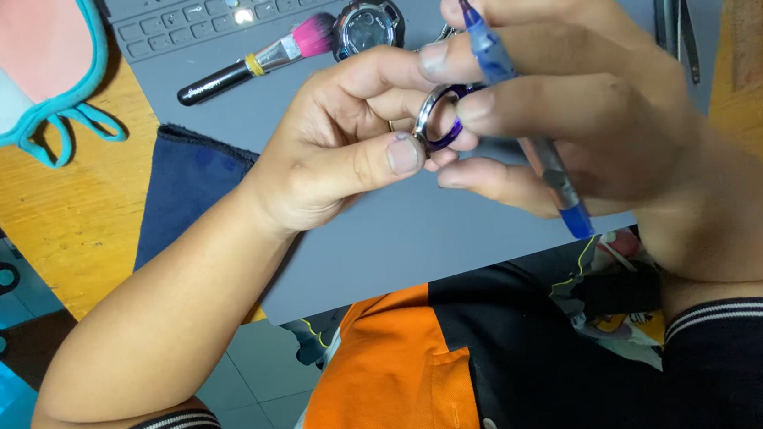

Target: Applying blue ink to the inner rim of a watch case using a marker pen.

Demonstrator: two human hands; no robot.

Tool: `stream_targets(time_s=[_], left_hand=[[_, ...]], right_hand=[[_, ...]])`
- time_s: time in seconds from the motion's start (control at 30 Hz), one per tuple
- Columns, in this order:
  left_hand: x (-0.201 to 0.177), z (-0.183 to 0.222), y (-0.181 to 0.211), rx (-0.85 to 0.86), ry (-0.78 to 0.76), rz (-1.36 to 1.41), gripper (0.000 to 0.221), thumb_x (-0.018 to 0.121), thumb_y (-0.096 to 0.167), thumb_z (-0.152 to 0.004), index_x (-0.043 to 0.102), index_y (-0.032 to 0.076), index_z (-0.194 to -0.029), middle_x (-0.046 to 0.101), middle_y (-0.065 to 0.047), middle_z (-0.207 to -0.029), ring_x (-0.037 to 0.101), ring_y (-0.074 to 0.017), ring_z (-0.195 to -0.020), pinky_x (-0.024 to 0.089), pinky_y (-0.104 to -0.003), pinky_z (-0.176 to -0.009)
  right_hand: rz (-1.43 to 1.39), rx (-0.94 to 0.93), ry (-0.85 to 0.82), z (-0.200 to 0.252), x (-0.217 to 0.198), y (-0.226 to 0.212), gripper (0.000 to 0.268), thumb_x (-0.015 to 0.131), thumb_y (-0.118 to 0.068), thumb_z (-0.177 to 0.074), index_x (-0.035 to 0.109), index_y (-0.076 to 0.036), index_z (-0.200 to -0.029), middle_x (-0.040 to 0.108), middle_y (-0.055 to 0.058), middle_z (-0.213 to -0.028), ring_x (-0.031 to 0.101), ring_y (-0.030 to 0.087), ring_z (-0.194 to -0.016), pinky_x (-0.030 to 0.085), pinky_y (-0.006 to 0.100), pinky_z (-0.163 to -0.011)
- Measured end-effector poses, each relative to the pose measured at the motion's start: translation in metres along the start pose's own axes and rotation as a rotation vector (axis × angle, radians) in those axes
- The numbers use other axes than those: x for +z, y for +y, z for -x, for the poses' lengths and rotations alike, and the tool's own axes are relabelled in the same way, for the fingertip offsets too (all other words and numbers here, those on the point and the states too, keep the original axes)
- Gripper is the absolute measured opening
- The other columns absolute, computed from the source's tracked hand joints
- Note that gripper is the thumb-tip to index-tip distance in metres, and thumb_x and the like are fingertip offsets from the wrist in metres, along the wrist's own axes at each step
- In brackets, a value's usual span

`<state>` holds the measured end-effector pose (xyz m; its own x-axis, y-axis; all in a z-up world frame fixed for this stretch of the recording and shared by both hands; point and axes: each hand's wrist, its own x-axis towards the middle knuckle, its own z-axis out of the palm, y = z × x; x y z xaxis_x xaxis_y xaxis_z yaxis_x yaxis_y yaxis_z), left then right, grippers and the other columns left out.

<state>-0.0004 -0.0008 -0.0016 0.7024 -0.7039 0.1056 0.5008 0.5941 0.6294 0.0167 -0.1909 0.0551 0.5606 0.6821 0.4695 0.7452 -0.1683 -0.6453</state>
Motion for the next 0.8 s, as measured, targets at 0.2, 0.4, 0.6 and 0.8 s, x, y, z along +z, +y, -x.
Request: stream_targets(time_s=[0.2, 0.4, 0.6, 0.8], left_hand=[[0.004, -0.002, 0.002, -0.006, 0.013, -0.063, 0.031, 0.052, 0.009, -0.085, 0.040, 0.007, -0.113, 0.054, -0.008, -0.097, 0.054, -0.0155, -0.089, 0.045, -0.030, -0.087], [0.004, -0.003, 0.004, -0.014, 0.014, -0.137, 0.032, 0.052, 0.017, -0.083, 0.040, 0.008, -0.111, 0.051, -0.003, -0.094, 0.050, -0.0110, -0.086, 0.044, -0.023, -0.079], [0.008, -0.004, 0.002, -0.035, -0.036, -0.125, 0.035, 0.054, 0.016, -0.082, 0.040, 0.005, -0.112, 0.046, -0.003, -0.089, 0.046, -0.0114, -0.083, 0.042, -0.024, -0.075], [0.012, -0.005, 0.005, -0.001, -0.088, -0.118, 0.026, 0.054, 0.013, -0.080, 0.044, 0.005, -0.103, 0.045, 0.002, -0.079, 0.040, -0.0058, -0.070, 0.037, -0.019, -0.067]], right_hand=[[0.028, 0.005, 0.006, 0.001, 0.004, 0.000, 0.027, 0.060, 0.002, -0.084, 0.039, -0.004, -0.098, 0.052, 0.021, -0.101, 0.047, 0.039, -0.097, 0.046, 0.043, -0.084], [0.015, 0.003, 0.014, 0.002, 0.004, -0.001, 0.025, 0.055, 0.006, -0.082, 0.038, -0.006, -0.097, 0.054, 0.020, -0.097, 0.045, 0.036, -0.095, 0.045, 0.042, -0.079], [0.033, -0.025, 0.024, 0.001, 0.005, -0.001, 0.024, 0.058, 0.005, -0.081, 0.040, -0.004, -0.094, 0.053, 0.018, -0.097, 0.047, 0.036, -0.091, 0.046, 0.041, -0.078], [0.078, -0.085, 0.029, -0.005, 0.008, -0.006, 0.029, 0.062, 0.007, -0.075, 0.041, -0.006, -0.091, 0.053, 0.014, -0.091, 0.051, 0.034, -0.086, 0.046, 0.038, -0.075]])
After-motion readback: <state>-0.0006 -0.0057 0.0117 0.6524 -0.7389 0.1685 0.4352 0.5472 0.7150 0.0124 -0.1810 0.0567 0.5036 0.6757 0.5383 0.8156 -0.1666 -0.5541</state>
